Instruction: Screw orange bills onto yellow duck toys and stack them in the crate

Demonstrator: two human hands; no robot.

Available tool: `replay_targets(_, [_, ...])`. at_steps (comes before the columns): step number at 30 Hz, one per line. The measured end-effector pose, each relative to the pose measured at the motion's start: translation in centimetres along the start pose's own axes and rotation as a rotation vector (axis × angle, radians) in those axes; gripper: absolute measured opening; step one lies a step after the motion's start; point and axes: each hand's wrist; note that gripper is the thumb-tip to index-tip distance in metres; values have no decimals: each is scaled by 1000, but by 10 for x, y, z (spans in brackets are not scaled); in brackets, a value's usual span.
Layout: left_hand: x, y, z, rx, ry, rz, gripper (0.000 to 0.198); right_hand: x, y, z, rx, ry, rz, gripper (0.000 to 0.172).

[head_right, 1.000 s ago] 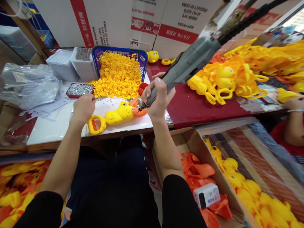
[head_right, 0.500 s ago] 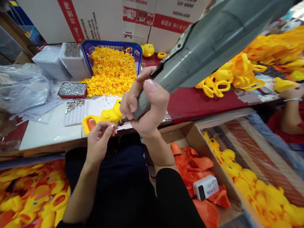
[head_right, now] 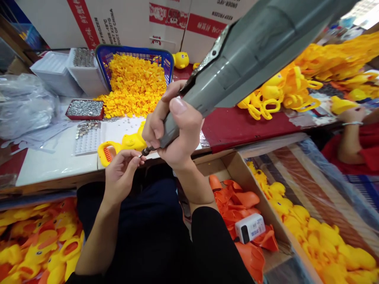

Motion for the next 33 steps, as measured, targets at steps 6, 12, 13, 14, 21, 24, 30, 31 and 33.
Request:
replay_targets(6, [0,2,1,-26,-48,41,11,0,0,2,44,10,4,35])
replay_targets(12, [1,5,1,-46,-51,78,12,2,0,1,26,53,32,22])
replay_targets(13, [1,5,0,-44,-48,88,13,2,1,2,40,50,36,26])
replay_targets(14, [1,4,-1,-42,-45,96,13,2,1,2,57,46,41,30])
replay_targets(21, [0,-5,4,59,82,84,16,5,-6,1,154,51,-93,29])
replay_targets(24, [-3,-2,9,-32,45,134,19,5,-8,-6,120,83,-155,20])
replay_targets(30, [-40,16,18,-852,-398,144,39,-5,5,-18,117,111,-175,24])
replay_targets(31, [-49,15,21,-973,-420,142,49,-8,7,-20,129,111,-203,24])
replay_targets(33, [-66,10,26,-1138,-392,186,69,-17,12,-24,174,117,-265,29])
Point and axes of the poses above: each hand's wrist, its own x-axis away from the middle knuckle, its own y-axis out of the back of the hand, z = x × y, and after that the axes turned 8 degrees about x, right-handed
